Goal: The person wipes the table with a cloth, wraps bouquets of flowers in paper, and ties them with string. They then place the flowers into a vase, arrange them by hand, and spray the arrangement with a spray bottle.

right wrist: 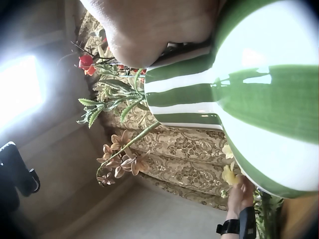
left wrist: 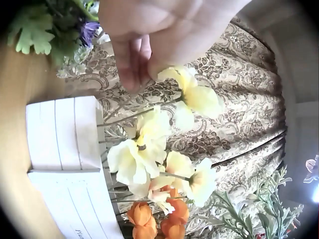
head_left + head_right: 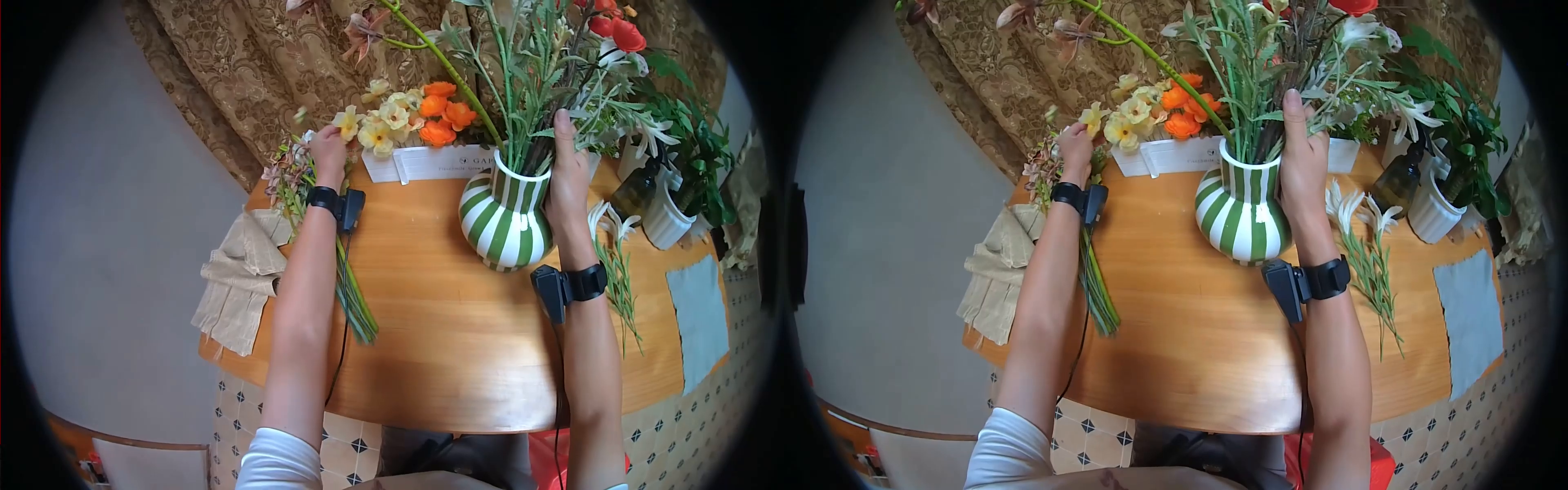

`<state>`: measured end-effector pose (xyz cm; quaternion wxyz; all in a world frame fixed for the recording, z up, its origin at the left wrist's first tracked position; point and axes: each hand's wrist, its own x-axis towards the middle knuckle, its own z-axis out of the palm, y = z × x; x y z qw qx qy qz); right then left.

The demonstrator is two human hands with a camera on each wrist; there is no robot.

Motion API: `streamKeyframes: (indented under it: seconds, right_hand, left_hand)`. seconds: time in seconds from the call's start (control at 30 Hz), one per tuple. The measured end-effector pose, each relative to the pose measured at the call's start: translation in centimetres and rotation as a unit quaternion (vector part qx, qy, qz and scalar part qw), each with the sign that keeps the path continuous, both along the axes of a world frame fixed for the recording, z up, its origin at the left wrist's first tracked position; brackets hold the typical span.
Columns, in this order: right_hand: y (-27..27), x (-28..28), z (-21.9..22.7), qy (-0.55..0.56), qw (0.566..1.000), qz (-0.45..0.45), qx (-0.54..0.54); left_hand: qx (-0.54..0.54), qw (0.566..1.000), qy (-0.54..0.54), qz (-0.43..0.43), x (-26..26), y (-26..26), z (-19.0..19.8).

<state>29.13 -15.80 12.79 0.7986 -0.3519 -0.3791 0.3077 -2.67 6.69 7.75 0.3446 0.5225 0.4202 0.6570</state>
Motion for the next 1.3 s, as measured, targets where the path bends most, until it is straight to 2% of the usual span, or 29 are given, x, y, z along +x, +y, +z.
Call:
streamKeyframes:
  seconds: [0.03, 0.07, 0.17, 0.2, 0.3, 0.43, 0.5, 0.53, 0.6, 0.7, 0.83, 0.9, 0.97, 1.03, 1.1, 1.17, 1.23, 1.3]
  right_hand:
    - [0.0, 0.0, -0.1, -0.002, 1.0, 0.0, -0.001]
    - [0.1, 0.1, -0.2, 0.0, 1.0, -0.006, -0.002]
    - [0.2, 0.0, -0.1, -0.005, 1.0, -0.02, -0.003]
    - [0.2, 0.1, -0.2, -0.01, 1.0, -0.019, -0.007]
    - [0.0, 0.1, -0.2, -0.015, 1.0, -0.018, -0.018]
    - [0.0, 0.1, -0.2, -0.013, 0.999, -0.023, -0.019]
    - [0.4, 0.3, -0.6, -0.008, 1.0, -0.024, -0.01]
    - [0.4, 0.1, -0.3, -0.003, 1.0, -0.024, -0.001]
    - [-0.2, -0.5, 0.3, 0.011, 1.0, -0.019, 0.003]
    - [-0.2, -0.2, 0.2, 0.015, 1.0, -0.01, -0.006]
    - [-0.2, -0.2, 0.1, 0.007, 1.0, -0.015, -0.005]
    - [-0.3, -0.3, 0.2, 0.005, 1.0, -0.016, -0.006]
    - [-0.3, -0.5, 0.3, 0.004, 1.0, -0.018, -0.007]
    - [-0.2, -0.5, 0.3, 0.004, 1.0, -0.021, 0.005]
    - [-0.2, -0.1, 0.0, 0.005, 1.0, -0.012, -0.012]
    - [-0.1, 0.0, -0.1, 0.004, 1.0, -0.004, -0.015]
    - [-0.1, -0.4, 0.2, 0.016, 1.0, -0.008, -0.009]
    - [-0.1, -0.4, 0.2, 0.027, 1.0, -0.011, -0.003]
  left_hand:
    - [0.002, 0.999, 0.025, -0.042, 0.7, -0.4, -0.3]
    - [0.015, 0.973, 0.226, 0.046, 1.0, -0.6, -0.7]
    - [0.073, 0.973, 0.215, 0.032, 1.5, 1.8, -2.7]
    - [0.132, 0.965, 0.222, 0.053, 1.3, 3.3, -3.7]
    - [0.106, 0.954, 0.269, 0.087, 2.3, 1.1, -2.5]
    - [0.104, 0.942, 0.313, 0.061, 1.4, 2.7, -3.3]
    - [-0.069, 0.937, 0.344, -0.013, 1.1, 1.6, -2.2]
    - [-0.068, 0.937, 0.343, -0.011, 0.9, 1.3, -2.3]
    - [0.039, 0.974, 0.216, -0.054, 0.8, 0.8, -2.4]
    - [0.036, 0.979, 0.188, -0.074, 1.1, -0.6, -1.4]
    - [0.06, 0.981, 0.18, -0.028, 1.9, -0.8, -1.1]
    - [0.094, 0.983, 0.16, -0.005, 1.9, 1.3, -2.0]
    - [0.128, 0.982, 0.141, 0.017, 1.7, 2.1, -1.4]
    - [0.033, 0.953, 0.299, 0.026, 0.6, 2.9, -0.5]
    - [0.017, 0.961, 0.277, -0.003, 0.8, 3.0, -0.8]
    - [0.081, 0.962, 0.259, -0.026, 1.1, 4.0, -2.7]
    - [0.08, 0.964, 0.253, -0.003, 1.3, 4.7, -4.0]
    - [0.133, 0.914, 0.377, 0.066, 1.2, 6.5, -5.3]
